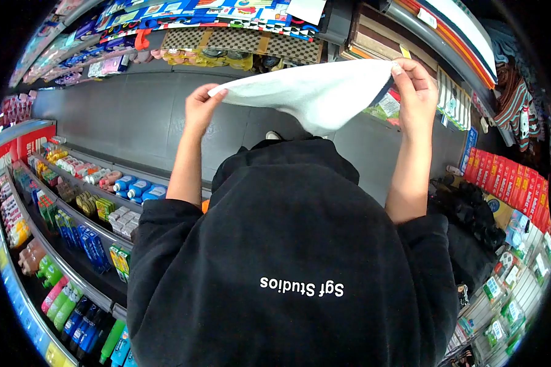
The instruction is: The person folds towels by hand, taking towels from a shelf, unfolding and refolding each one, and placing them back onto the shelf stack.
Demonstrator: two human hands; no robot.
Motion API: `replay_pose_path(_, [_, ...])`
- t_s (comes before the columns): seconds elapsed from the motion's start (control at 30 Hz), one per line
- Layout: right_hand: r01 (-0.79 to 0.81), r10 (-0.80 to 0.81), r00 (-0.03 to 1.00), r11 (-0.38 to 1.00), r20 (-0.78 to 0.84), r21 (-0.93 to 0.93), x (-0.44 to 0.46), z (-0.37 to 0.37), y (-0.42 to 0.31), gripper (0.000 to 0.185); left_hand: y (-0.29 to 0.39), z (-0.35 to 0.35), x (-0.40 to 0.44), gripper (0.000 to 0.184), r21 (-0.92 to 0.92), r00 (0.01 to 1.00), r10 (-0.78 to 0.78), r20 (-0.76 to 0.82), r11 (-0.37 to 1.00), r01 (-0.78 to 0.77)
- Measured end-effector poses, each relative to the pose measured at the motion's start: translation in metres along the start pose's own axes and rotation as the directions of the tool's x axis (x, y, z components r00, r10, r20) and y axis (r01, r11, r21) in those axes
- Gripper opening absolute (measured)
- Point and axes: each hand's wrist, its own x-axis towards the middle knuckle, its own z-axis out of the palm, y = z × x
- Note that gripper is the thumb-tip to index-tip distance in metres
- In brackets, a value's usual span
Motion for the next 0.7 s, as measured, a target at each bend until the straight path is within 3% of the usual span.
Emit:
replay_pose_path(0.07, [-0.046,0.045,0.998,0.999,-0.05,-0.027,0.001,-0.007,0.005,0.01,0.016,-0.012,0.009,0.018,0.028,1.0,0.029,0.005,0.999,-0.029])
replay_pose_path(0.33, [-0.086,0.099,0.993,0.979,-0.063,0.186,0.009,-0.013,0.019,0.011,0.069,-0.015,0.022,0.018,0.017,0.993,0.115,-0.025,0.993,-0.114])
replay_pose_path(0.4, [-0.122,0.166,0.968,0.967,-0.19,0.224,0.009,-0.004,0.018,0.011,0.081,-0.008,0.019,0.019,0.029,0.993,0.111,-0.038,0.994,-0.11])
replay_pose_path(0.47, [-0.12,0.169,0.967,0.962,-0.189,0.246,0.009,-0.001,0.026,0.011,0.095,0.008,0.013,0.022,-0.003,0.994,0.071,-0.084,0.997,-0.071])
replay_pose_path(0.57, [-0.148,0.214,0.947,0.952,-0.238,0.269,0.007,0.015,0.031,0.01,0.101,0.026,0.011,0.023,-0.048,0.999,0.023,-0.041,0.999,-0.025])
replay_pose_path(0.7, [-0.217,0.266,0.948,0.942,-0.175,0.256,0.005,0.029,0.036,0.012,0.113,0.044,0.007,0.021,-0.126,0.994,-0.076,0.076,0.988,0.085])
